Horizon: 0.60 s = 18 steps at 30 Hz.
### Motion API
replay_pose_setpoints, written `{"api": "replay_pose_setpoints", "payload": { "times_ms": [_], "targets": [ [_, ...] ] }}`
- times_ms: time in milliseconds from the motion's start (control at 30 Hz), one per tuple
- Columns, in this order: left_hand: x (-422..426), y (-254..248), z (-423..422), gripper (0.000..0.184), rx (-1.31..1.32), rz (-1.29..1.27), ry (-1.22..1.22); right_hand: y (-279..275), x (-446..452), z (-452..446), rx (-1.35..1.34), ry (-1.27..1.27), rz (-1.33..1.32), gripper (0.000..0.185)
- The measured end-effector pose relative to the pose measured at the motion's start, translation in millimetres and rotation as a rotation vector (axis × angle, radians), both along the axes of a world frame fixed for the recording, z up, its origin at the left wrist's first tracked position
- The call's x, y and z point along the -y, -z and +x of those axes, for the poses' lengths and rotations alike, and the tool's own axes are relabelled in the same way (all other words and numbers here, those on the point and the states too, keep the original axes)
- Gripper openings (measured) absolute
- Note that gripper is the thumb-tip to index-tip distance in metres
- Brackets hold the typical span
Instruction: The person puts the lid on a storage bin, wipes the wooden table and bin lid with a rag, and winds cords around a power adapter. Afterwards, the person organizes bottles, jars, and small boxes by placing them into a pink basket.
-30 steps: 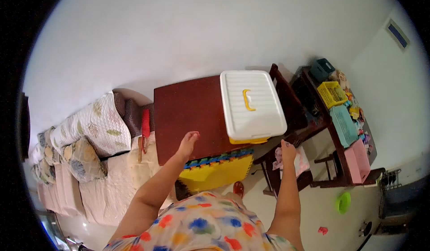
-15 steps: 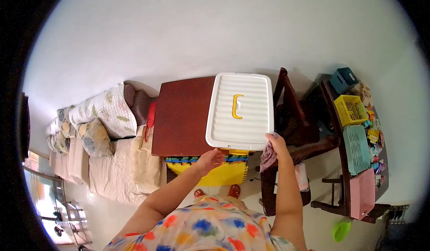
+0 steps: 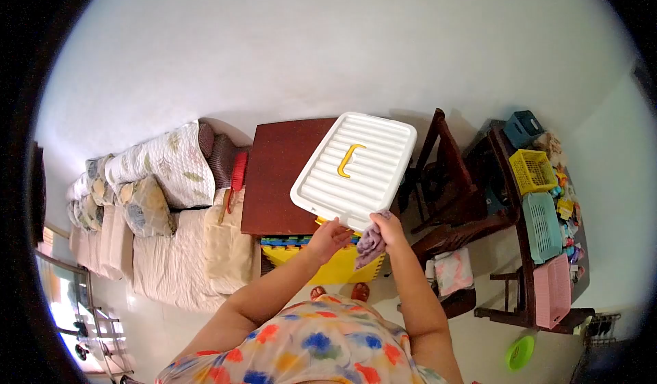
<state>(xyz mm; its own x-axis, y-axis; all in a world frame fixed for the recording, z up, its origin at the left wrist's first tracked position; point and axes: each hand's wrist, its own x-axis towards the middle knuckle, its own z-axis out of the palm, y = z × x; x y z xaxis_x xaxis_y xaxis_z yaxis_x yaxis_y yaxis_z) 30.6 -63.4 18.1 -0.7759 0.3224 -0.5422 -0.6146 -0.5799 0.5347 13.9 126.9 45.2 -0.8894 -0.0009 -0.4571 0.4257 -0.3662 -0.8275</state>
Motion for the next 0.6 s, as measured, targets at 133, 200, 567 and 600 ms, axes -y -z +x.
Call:
{"api": "replay_pose_setpoints", "payload": {
  "times_ms": [133,200,567,600],
  "targets": [
    [53.4,6.5,-11.6,0.035,0.083,-0.065,0.012,11.4,43.1,18.6,0.087,-0.15,0.034,0.02],
    [81.0,20.9,-19.9,0.035,0.024,-0.165,0.057,19.7,58.1,23.8,0.105,-0.285,0.052,0.024],
    [207.9,47.1,-89.6,0.033,-0.186,-0.785,-0.081,-13.7,53.6,-21.7,-0.416,0.156,0.366,0.039],
    [209.3,44.7,-92.9,0.033,-0.204,-0.846,-0.089,14.0,40.2,-43.2,-0.575,0.328,0.836,0.037]
  ]
}}
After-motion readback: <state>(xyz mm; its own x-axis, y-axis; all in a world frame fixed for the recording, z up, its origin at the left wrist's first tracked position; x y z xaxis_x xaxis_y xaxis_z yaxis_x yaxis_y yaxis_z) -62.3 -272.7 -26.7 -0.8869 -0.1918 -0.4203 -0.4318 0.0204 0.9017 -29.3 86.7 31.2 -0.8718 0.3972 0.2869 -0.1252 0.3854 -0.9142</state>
